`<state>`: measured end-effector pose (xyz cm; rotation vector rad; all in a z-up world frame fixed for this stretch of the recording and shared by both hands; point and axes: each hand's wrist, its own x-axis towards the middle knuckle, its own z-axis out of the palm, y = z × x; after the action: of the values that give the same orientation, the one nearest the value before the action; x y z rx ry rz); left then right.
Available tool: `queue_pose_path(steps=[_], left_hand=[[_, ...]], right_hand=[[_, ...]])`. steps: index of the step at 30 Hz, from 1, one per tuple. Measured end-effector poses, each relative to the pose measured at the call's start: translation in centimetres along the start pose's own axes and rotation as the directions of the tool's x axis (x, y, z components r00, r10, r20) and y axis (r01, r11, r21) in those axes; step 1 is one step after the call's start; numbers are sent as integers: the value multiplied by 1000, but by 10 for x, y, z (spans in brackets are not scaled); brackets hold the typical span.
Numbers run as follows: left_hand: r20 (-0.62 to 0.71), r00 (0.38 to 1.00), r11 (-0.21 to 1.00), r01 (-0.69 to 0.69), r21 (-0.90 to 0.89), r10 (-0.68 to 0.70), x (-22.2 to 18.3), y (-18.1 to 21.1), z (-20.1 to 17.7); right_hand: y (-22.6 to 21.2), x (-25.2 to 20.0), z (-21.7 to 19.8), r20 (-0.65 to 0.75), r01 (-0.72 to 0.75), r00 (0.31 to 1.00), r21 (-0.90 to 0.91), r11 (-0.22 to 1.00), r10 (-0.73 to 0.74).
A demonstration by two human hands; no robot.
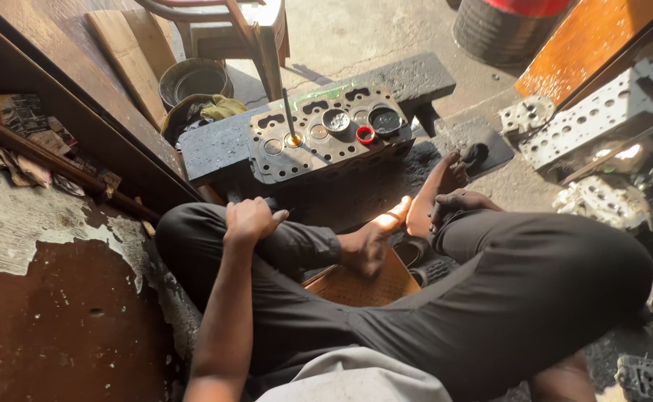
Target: The person cleans the surface of an engine head and its components using a cloth and a thin rod-like tool, applying a dark liquid to specific areas and wiping them down.
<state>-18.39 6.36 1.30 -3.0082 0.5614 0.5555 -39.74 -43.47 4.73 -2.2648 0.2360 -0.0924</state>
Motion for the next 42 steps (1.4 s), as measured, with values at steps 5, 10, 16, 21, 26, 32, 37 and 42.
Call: queue_pose_path(steps=[5, 10, 16, 21, 26, 32, 37, 42], left_hand=[[14, 998, 998, 60, -27, -60, -20, -2, 0], [-36, 993, 949, -120, -292, 115, -23, 51, -9], [-476, 824, 357, -564, -745, 307, -10, 168, 27], [-366, 825, 580, -564, -588, 431, 9, 160, 71], [-290, 894, 778, -443, -445, 343, 9, 127, 98], [-236, 961, 851, -244, -464, 147, 15, 112, 100], [5, 991, 843, 115, -526, -132, 6, 88, 93], [97, 978, 840, 207, -501, -183, 0, 86, 87]], right_hand=[[-19, 20, 34, 249, 22, 965, 236, 971, -82], [-50, 28, 70, 514, -89, 819, 553, 828, -255], [-75, 29, 129, 651, -313, 672, 682, 661, -354], [-71, 48, 158, 463, 87, 746, 646, 758, -480], [-84, 86, 192, 607, -14, 685, 564, 826, -403], [-122, 116, 206, 686, 178, 527, 489, 854, -502], [-140, 135, 205, 479, 196, 780, 425, 884, -403], [-130, 176, 114, 274, -27, 957, 407, 913, -95]])
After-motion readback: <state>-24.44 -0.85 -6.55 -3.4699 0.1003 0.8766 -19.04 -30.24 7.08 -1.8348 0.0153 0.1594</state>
